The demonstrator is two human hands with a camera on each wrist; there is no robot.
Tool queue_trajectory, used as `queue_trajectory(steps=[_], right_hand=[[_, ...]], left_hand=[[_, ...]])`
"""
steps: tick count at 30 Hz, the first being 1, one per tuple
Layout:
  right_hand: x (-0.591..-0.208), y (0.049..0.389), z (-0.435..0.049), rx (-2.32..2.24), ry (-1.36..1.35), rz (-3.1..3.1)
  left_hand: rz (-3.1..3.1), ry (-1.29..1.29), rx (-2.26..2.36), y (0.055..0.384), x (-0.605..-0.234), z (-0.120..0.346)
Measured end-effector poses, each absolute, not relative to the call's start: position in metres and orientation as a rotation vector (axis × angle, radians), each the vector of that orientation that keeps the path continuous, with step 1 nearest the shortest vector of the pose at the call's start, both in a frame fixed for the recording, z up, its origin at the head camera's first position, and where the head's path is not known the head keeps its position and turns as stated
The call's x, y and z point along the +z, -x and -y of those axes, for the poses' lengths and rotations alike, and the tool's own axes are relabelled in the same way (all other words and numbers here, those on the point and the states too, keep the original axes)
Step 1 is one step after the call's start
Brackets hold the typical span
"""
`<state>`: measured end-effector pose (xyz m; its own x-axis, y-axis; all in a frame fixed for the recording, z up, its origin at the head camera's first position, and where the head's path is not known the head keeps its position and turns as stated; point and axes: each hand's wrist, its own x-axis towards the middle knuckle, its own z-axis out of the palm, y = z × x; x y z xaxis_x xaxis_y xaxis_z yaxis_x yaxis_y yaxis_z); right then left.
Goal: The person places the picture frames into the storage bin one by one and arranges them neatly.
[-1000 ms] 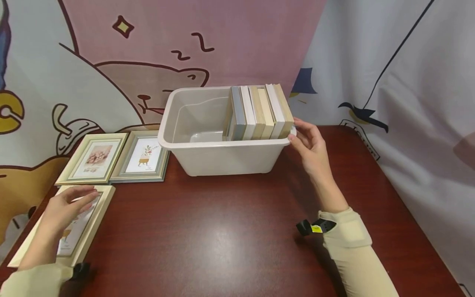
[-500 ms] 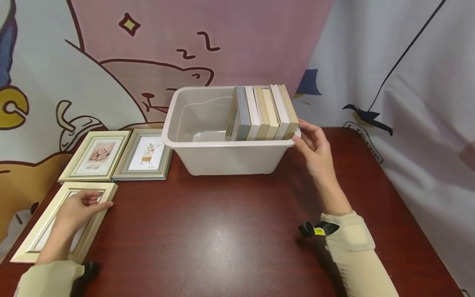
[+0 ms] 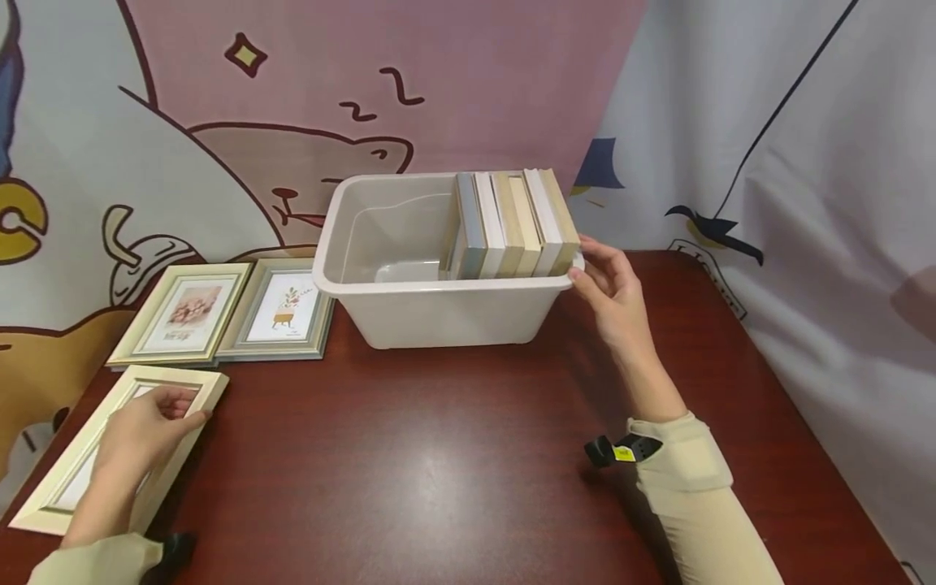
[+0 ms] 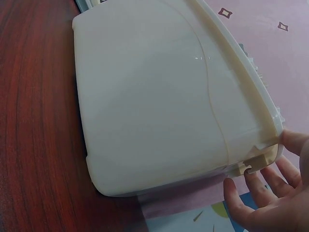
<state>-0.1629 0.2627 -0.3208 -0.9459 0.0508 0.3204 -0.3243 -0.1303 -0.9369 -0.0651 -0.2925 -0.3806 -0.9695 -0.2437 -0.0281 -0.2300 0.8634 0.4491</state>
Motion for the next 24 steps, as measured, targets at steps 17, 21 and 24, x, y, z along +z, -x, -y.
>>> queue_trajectory(steps=[17,21,24], right_hand=[[-0.321,0.162,-0.262,2.165,-0.303,1.887],[-0.321,0.162,-0.263,2.168,-0.302,1.884],[-0.321,0.162,-0.263,2.170,-0.296,1.887]], left_hand=[[2.471,-0.266,-1.080,0.028,-0.293,0.253],[2.321,-0.196,-1.192,0.029,-0.275,0.239],[2.235,-0.088,-1.220,0.031,-0.263,0.231]])
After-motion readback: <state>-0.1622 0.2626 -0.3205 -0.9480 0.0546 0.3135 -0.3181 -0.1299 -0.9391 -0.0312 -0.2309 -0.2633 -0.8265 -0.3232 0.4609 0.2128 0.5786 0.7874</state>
